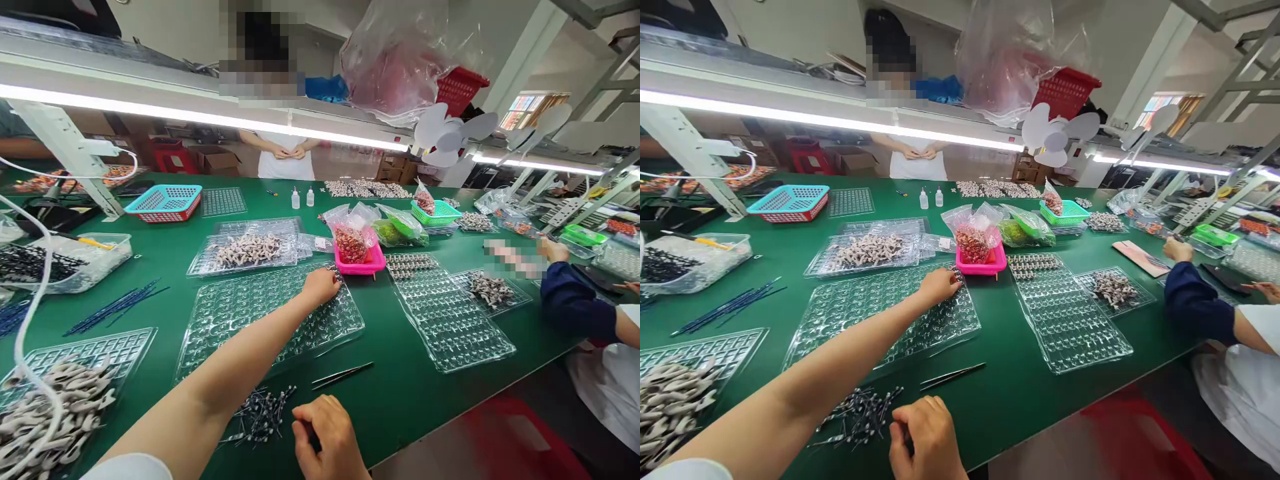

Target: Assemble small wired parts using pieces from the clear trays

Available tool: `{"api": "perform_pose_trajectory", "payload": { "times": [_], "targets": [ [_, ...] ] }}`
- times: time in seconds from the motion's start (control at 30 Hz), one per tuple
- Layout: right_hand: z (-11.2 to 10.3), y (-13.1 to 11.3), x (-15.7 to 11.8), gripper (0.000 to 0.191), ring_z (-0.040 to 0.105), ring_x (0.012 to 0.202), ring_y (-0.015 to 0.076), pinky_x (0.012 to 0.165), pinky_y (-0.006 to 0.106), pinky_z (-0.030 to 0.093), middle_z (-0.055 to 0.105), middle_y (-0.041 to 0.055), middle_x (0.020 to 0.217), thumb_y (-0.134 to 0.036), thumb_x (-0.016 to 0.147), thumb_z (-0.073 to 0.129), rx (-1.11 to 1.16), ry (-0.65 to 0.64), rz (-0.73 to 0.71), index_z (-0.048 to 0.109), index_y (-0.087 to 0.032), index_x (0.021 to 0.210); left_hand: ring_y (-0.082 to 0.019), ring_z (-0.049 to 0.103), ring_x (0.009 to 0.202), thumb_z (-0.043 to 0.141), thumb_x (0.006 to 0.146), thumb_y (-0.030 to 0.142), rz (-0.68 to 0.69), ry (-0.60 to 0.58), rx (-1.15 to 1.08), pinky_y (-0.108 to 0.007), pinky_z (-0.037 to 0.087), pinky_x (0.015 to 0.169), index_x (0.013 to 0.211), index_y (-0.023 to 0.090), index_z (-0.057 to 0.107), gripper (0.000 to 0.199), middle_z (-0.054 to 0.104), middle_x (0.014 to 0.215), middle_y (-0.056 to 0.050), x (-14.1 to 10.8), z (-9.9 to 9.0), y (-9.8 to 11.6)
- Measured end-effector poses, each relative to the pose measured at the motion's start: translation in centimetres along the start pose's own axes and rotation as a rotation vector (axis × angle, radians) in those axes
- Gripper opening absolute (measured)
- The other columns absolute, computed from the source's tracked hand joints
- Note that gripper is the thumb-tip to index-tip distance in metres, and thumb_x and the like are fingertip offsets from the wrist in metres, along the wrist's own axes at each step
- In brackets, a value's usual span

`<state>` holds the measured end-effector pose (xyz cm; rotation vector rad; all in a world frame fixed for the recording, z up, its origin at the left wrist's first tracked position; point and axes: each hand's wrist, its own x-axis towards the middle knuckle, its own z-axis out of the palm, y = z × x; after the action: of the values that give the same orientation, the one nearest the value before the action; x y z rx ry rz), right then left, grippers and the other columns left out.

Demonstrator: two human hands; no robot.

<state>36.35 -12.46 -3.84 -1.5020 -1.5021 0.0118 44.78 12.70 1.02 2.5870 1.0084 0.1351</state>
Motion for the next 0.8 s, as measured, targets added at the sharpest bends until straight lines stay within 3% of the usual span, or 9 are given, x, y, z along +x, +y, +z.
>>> {"api": "perform_pose_trajectory", "payload": {
  "times": [0.17, 0.33, 0.47, 0.57, 0.7, 0.77, 0.8],
  "targets": [
    [0.0, 0.2, -0.2, 0.015, 0.060, 0.062, 0.0167, 0.059, 0.028, 0.045, 0.066, 0.0015, 0.073, -0.015, 0.087, 0.049, 0.013, -0.001, 0.007, 0.057, -0.022, 0.097, -0.024, 0.063, 0.103, 0.060, 0.094, 0.033, -0.124, 0.039, -0.072, -0.045, 0.053, 0.089, 0.117, 0.015, 0.061, 0.029, 0.063, 0.119, -0.009, -0.1, 0.1, 1.0],
    [-0.5, -0.2, 0.0, 0.015, 0.061, 0.064, 0.0167, 0.060, 0.028, 0.047, 0.065, 0.0015, 0.073, -0.014, 0.088, 0.049, 0.026, -0.011, 0.025, 0.059, -0.021, 0.097, -0.021, 0.064, 0.093, 0.058, 0.093, 0.030, -0.089, 0.128, -0.235, -0.038, 0.053, 0.082, 0.098, 0.013, 0.065, 0.019, 0.068, 0.100, -0.007, -2.6, -2.4, 1.3],
    [-1.0, -0.5, 0.0, 0.016, 0.062, 0.066, 0.0168, 0.061, 0.028, 0.049, 0.065, 0.0026, 0.075, -0.013, 0.089, 0.049, 0.053, -0.037, 0.077, 0.061, -0.020, 0.097, -0.020, 0.064, 0.073, 0.056, 0.087, 0.028, -0.042, 0.137, -0.373, -0.030, 0.048, 0.065, 0.078, 0.016, 0.062, 0.016, 0.069, 0.076, -0.004, -8.9, -4.8, -0.7],
    [-1.2, -0.4, -0.1, 0.017, 0.064, 0.071, 0.0172, 0.064, 0.028, 0.051, 0.067, 0.0038, 0.079, -0.014, 0.090, 0.049, 0.079, -0.102, 0.128, 0.063, -0.020, 0.099, -0.017, 0.064, 0.069, 0.055, 0.086, 0.034, -0.029, 0.083, -0.514, -0.027, 0.049, 0.062, 0.086, 0.018, 0.060, 0.017, 0.069, 0.076, -0.003, -15.6, -5.8, -3.2],
    [-1.6, -0.4, 0.8, 0.016, 0.066, 0.070, 0.0159, 0.064, 0.027, 0.054, 0.068, 0.0030, 0.079, -0.019, 0.095, 0.050, 0.201, -0.138, 0.239, 0.063, -0.021, 0.103, -0.019, 0.065, 0.078, 0.051, 0.090, 0.036, -0.066, 0.065, -0.835, -0.031, 0.052, 0.069, 0.113, 0.018, 0.060, 0.030, 0.069, 0.089, -0.006, -22.4, -5.6, -6.5],
    [-2.6, -1.6, 1.9, 0.019, 0.065, 0.060, 0.0133, 0.056, 0.023, 0.053, 0.068, 0.0012, 0.073, -0.022, 0.098, 0.047, 0.286, -0.111, 0.290, 0.061, -0.021, 0.112, -0.020, 0.064, 0.077, 0.047, 0.093, 0.038, -0.108, 0.089, -0.870, -0.031, 0.052, 0.069, 0.110, 0.019, 0.064, 0.032, 0.069, 0.085, -0.006, -23.9, -4.8, -7.6],
    [-3.2, -2.5, 2.5, 0.022, 0.064, 0.058, 0.0125, 0.054, 0.022, 0.053, 0.068, 0.0015, 0.072, -0.024, 0.099, 0.046, 0.299, -0.074, 0.236, 0.060, -0.020, 0.117, -0.020, 0.063, 0.074, 0.046, 0.093, 0.040, -0.120, 0.108, -0.881, -0.031, 0.051, 0.069, 0.106, 0.019, 0.066, 0.032, 0.067, 0.081, -0.005, -24.3, -4.4, -8.0]
  ]
}}
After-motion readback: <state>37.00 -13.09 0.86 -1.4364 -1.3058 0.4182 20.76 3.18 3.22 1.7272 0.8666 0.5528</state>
